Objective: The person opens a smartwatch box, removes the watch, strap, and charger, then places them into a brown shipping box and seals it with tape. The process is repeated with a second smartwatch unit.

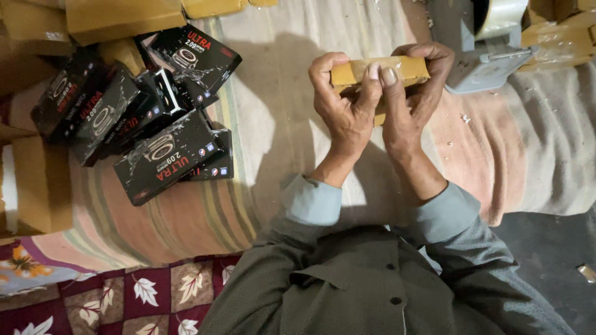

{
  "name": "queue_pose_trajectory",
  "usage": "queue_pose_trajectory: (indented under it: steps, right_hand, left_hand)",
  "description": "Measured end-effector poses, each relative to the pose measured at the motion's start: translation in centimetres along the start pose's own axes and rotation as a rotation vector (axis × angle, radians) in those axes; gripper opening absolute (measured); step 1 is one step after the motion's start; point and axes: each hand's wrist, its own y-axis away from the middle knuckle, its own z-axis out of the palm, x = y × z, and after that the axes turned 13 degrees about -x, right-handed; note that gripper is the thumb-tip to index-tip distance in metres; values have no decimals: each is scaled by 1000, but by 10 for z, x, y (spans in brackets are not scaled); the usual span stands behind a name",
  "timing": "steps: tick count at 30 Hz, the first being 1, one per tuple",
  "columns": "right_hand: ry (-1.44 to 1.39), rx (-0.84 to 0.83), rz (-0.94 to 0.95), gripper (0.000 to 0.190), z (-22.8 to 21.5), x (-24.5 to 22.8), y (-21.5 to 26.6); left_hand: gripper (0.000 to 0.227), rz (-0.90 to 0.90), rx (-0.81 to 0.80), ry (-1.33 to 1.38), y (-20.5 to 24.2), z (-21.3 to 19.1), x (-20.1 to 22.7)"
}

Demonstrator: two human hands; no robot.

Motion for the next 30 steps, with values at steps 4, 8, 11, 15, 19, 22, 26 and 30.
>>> queue_pose_trajectory:
  steps: [4,8,11,15,19,22,26,30]
  right_hand:
    - [-26,50,23,27,10,-6,5]
    - [-24,142,25,21,18,-10,5]
    - [34,181,34,23,22,-16,3]
    - [200,172,119,38,19,-26,0]
    - [51,141,91,20,16,-30,4]
    - [-45,174,84,11,17,-31,2]
    - [-23,236,84,17,17,-28,1]
    - [91,293,-25,30,17,-5,4]
  left_hand:
    - [41,-55,-1,85,7,-3,8]
    - [27,-26,6,9,9,-4,9]
    - [18,-64,22,38,11,-2,17]
    - [18,-103,15,-13,9,-4,25]
    - [16,-58,-50,159,11,-12,28]
    - [18,-77,-78,115,8,-17,37]
    - [29,-173,-222,-146,-3,-29,65]
    - [31,353,-428,-959,-25,-34,84]
